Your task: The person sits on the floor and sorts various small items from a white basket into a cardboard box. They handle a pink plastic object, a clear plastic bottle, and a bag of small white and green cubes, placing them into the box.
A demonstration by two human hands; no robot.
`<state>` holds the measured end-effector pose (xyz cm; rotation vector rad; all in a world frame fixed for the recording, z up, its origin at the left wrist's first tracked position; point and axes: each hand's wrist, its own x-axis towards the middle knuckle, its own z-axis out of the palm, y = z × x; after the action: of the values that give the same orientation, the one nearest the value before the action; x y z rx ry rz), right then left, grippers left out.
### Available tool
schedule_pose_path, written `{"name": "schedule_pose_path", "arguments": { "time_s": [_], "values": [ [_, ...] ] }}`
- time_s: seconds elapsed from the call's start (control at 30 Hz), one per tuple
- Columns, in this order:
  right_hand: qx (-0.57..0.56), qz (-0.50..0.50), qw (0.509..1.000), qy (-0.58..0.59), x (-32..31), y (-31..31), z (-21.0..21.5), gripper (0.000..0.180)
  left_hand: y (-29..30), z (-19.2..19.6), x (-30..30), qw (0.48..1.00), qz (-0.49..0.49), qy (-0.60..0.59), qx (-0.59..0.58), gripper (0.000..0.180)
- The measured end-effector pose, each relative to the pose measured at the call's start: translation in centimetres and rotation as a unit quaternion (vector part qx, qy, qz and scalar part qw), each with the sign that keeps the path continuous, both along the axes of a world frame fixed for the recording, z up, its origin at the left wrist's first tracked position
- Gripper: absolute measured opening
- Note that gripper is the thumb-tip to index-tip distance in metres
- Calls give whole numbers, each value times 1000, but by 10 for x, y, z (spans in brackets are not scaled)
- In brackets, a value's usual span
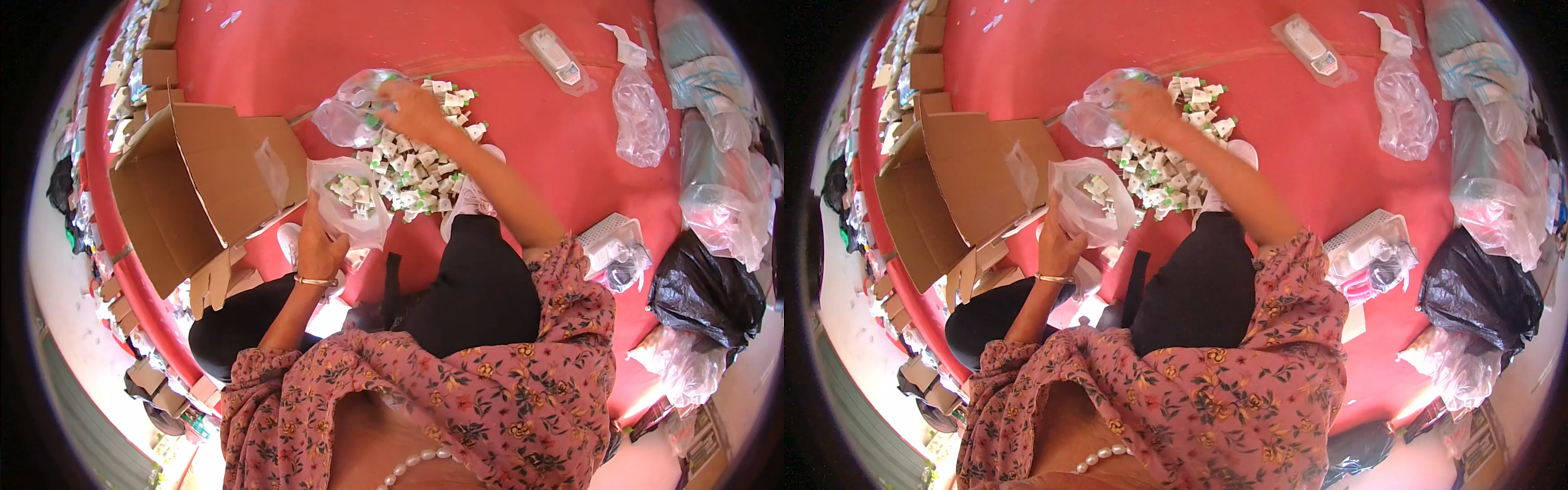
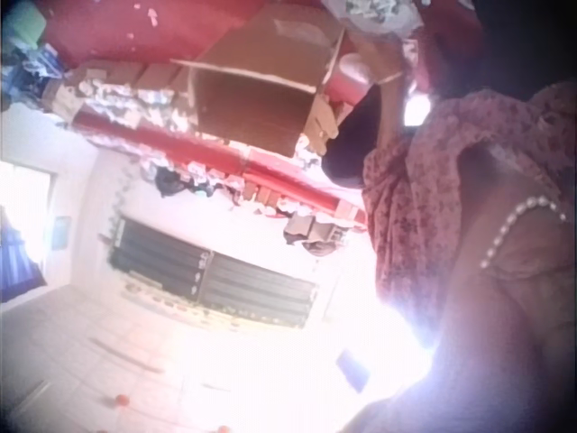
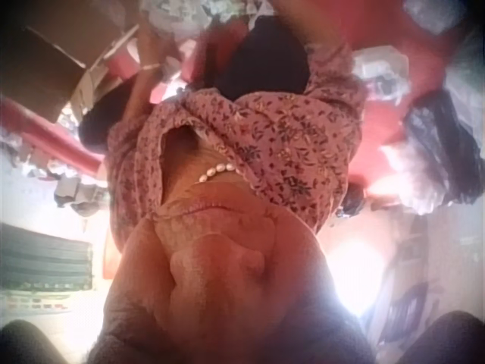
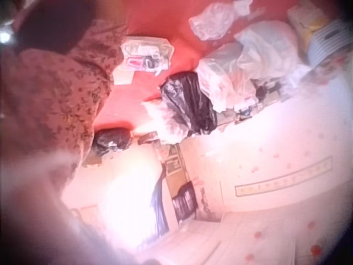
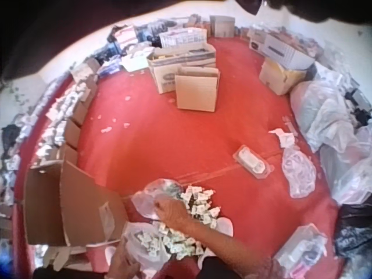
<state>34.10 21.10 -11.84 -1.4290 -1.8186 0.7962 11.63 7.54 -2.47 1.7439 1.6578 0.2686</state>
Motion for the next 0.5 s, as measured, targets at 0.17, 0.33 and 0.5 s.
{"name": "schedule_pose_path", "arguments": {
  "time_s": [0.17,0.33,0.5],
  "values": [
    [-40,22,934,-354,59,22,-101,89,3,11,9,1000,-6,-26,11,77],
    [-269,26,883,-383,53,28,-94,87,5,4,5,1000,-20,-3,15,76],
    [-188,74,918,-343,61,17,-126,64,7,4,4,1000,-4,-16,-20,76]
  ]
}}
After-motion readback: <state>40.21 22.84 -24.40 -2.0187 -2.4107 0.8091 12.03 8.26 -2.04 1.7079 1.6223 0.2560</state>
